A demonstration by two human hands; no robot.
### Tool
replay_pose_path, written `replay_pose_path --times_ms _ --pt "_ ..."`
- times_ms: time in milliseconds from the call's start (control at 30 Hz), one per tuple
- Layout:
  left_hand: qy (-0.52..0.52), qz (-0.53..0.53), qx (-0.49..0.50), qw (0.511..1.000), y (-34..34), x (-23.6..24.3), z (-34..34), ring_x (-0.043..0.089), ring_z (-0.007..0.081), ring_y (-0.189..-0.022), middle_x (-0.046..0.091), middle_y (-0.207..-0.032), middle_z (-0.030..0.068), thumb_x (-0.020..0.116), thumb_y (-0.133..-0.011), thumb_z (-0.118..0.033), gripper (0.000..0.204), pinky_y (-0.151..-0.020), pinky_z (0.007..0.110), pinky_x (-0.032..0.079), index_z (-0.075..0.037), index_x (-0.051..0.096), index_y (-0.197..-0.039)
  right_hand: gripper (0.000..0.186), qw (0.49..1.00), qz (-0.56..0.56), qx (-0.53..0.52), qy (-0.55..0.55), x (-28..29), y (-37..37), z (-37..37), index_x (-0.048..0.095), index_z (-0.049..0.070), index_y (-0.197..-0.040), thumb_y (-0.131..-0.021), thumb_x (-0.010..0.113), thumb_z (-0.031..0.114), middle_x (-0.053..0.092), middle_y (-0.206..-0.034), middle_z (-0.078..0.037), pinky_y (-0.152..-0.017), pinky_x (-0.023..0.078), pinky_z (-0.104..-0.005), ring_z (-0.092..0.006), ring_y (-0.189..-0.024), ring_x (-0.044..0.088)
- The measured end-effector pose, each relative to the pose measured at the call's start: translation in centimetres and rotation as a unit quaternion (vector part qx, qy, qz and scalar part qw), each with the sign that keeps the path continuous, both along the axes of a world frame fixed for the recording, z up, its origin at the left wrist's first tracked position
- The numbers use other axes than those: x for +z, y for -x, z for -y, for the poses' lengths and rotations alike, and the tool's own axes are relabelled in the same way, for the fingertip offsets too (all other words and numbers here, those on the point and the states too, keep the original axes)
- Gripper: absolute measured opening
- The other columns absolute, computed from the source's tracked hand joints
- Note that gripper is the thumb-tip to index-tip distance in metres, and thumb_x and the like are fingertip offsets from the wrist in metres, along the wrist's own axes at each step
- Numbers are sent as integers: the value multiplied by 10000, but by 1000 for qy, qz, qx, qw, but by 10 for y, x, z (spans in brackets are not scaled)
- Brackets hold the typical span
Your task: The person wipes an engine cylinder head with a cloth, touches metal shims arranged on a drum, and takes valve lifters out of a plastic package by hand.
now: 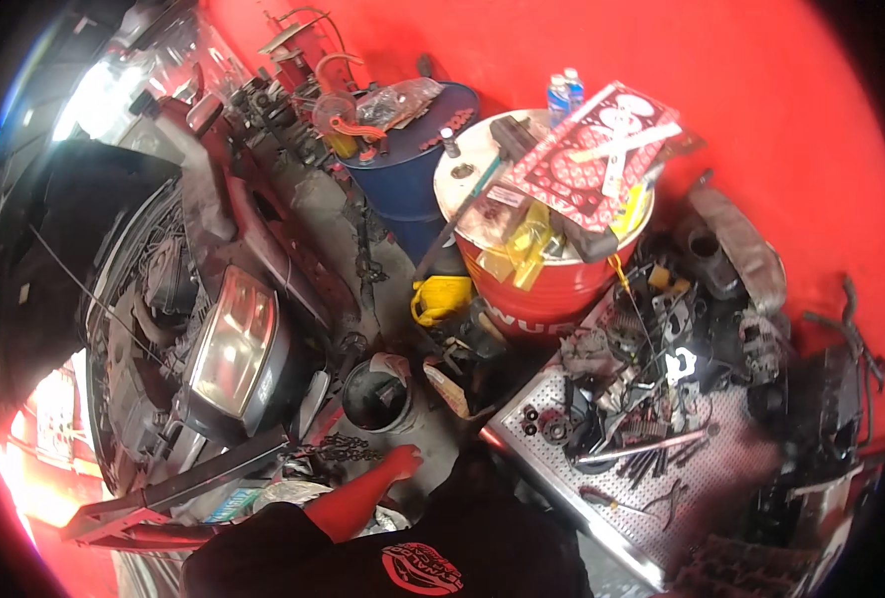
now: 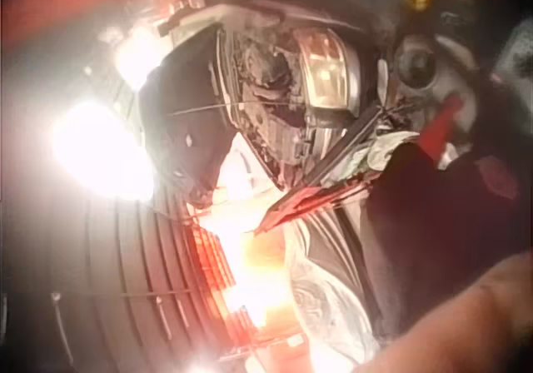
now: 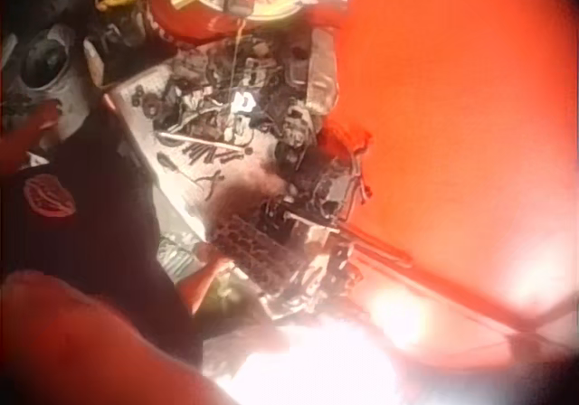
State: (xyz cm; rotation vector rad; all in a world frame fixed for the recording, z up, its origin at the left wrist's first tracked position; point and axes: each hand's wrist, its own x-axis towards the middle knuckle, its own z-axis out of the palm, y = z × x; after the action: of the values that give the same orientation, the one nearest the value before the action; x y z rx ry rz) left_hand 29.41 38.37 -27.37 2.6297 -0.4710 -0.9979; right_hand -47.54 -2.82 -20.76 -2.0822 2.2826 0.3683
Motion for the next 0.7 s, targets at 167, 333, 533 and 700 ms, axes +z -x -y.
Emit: replay_pose_path --times_ms 167,333,533,700 --pt "-39 -11 -75 996 -10 -26 5 625 394 -1052 667 -1094 216 593 -776 -302 415 -909 436 506 -36 659 -1089 676 998 -29 -27 -52 16 -19 -1 526 111 -1337 -780 714 445 581 -1291 -221 -987 448 -470 -373 -1172 561" --pt "-20 -18 -65 998 -25 -36 13 605 400 -1043 657 -1058 208 572 -809 -363 348 -890 460 493 -63 667 -957 603 974 145 96 147 35 -43 -32 571 131 -1291 -808 668 479 584 -1304 -195 -1012 439 -463 -349 -1218 544" --pt "-2 -16 -143 990 -69 -61 36 628 405 -1028 664 -1068 239 555 -781 -291 373 -876 463 512 -23 682 -1008 545 907 313 183 214 88 -275 12 568 105 -1277 -856 623 447 592 -1267 -186 -985 451 -450 -321 -1197 542" --pt "19 -5 -167 986 -108 -83 29 629 422 -1008 664 -1040 249 546 -779 -268 341 -863 482 513 -19 689 -963 530 897 373 160 178 125 -466 56 571 95 -1259 -861 621 440 595 -1231 -178 -960 457 -441 -312 -1157 545"
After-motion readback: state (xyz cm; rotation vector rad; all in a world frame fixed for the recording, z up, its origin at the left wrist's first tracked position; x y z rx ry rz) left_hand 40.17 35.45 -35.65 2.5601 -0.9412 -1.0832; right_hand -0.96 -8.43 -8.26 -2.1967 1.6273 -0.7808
